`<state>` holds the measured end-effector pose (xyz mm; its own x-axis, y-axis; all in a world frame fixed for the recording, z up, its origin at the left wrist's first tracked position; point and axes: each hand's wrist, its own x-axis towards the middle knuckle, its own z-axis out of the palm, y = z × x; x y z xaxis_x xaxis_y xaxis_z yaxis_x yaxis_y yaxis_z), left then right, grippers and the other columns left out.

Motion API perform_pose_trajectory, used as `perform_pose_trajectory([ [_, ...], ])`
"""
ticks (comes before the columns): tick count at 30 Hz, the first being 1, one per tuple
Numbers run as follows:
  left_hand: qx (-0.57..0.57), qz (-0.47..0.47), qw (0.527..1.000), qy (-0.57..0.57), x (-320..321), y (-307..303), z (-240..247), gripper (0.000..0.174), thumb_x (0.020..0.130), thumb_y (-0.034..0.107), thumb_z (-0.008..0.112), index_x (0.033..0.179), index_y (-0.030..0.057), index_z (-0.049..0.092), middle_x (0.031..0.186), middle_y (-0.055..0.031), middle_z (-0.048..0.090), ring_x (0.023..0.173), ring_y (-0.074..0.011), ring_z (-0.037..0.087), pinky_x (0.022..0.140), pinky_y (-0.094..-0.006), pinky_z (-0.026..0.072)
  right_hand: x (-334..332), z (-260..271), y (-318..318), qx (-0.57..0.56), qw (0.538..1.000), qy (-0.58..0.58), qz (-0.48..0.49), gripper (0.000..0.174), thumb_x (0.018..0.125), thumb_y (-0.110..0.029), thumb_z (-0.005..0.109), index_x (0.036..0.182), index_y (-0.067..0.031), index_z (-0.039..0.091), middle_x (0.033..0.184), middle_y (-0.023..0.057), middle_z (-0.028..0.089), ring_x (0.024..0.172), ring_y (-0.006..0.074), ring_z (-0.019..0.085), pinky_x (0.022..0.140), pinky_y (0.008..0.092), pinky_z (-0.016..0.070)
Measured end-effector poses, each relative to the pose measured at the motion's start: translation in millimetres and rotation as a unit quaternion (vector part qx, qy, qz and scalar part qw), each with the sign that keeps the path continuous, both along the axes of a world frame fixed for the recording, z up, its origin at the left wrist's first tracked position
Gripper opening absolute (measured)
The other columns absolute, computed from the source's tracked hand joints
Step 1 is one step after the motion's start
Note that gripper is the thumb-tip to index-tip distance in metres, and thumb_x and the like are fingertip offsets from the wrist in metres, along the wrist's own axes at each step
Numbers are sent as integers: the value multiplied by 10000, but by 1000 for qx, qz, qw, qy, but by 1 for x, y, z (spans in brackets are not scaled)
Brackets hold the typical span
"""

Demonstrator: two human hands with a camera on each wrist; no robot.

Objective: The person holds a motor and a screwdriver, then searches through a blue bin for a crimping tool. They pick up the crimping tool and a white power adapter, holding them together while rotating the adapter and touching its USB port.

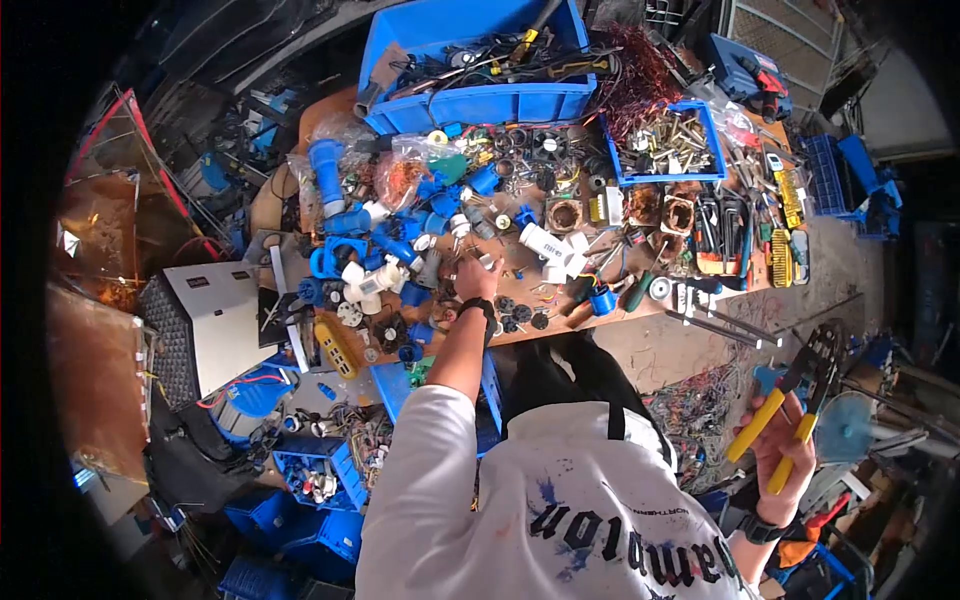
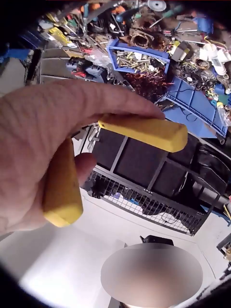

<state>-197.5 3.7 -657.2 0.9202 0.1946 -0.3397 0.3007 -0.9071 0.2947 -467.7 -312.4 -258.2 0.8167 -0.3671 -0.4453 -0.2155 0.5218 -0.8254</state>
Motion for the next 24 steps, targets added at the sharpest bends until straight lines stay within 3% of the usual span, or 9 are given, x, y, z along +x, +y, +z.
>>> perform_pose_trajectory([
  [3, -36, 11, 999, 1, 0, 14, -37, 557, 721, 552, 685, 894, 25, 629, 902, -177, 660, 850, -359, 646, 720, -469, 515, -4, 0, 7, 10, 1000, -23, -15, 599, 773, -144, 576, 1345, -42, 432, 1212, 261, 520, 1055, 403, 582, 917, 479, 482],
  [6, -70, 19, 997, -9, 3, 17, -22, 543, 717, 529, 702, 917, 29, 626, 920, -185, 660, 877, -360, 642, 732, -466, 515, -5, -1, 11, 6, 1000, -11, -27, 584, 773, -132, 561, 1337, -40, 441, 1205, 262, 525, 1055, 401, 583, 908, 484, 488],
  [14, -29, 33, 999, 2, 7, 5, -27, 558, 685, 544, 720, 871, 22, 661, 926, -192, 669, 868, -364, 647, 734, -461, 525, 5, 1, 22, 9, 1000, -17, -18, 560, 782, -107, 533, 1328, -24, 435, 1188, 259, 536, 1015, 406, 601, 894, 493, 501],
  [18, -87, 67, 993, -32, 10, 7, -44, 477, 691, 469, 722, 802, 6, 688, 865, -192, 679, 797, -360, 662, 688, -468, 528, 0, 3, 27, 14, 1000, -6, -22, 559, 784, -102, 545, 1328, -32, 438, 1185, 262, 538, 1018, 406, 601, 885, 502, 504],
  [19, -143, 98, 985, -22, 10, 2, -10, 488, 687, 465, 718, 800, -7, 680, 878, -206, 674, 776, -369, 658, 676, -453, 524, 0, 3, 27, 16, 1000, -17, -20, 564, 782, -104, 546, 1330, -33, 436, 1189, 261, 537, 1018, 404, 601, 888, 500, 502],
  [20, -310, 128, 942, 5, 20, 9, -43, 424, 719, 444, 706, 808, 30, 681, 754, -144, 678, 623, -304, 646, 585, -423, 510, -1, 3, 27, 18, 999, -29, -19, 568, 781, -106, 546, 1333, -34, 434, 1194, 260, 537, 1018, 403, 602, 890, 498, 501],
  [21, -435, 204, 871, 96, 20, 9, -42, 359, 768, 403, 681, 837, 50, 669, 744, -80, 659, 607, -203, 602, 557, -354, 474, -2, 3, 25, 19, 999, -31, -22, 568, 781, -106, 546, 1333, -34, 434, 1194, 260, 537, 1018, 403, 602, 890, 498, 501],
  [22, -545, 274, 771, 184, 19, 3, 15, 295, 818, 362, 656, 867, 71, 658, 735, -16, 641, 591, -103, 557, 529, -285, 438, -2, 1, 23, 18, 999, -36, -21, 575, 780, -121, 550, 1336, -35, 432, 1197, 258, 537, 1014, 399, 604, 890, 497, 500],
  [24, -686, 244, 656, 201, 10, -2, 86, 284, 850, 350, 639, 976, 95, 628, 782, 15, 634, 613, -82, 544, 577, -262, 450, 0, -1, 18, 20, 999, -40, -18, 583, 778, -137, 553, 1339, -35, 429, 1201, 256, 537, 1010, 395, 607, 889, 497, 500],
])
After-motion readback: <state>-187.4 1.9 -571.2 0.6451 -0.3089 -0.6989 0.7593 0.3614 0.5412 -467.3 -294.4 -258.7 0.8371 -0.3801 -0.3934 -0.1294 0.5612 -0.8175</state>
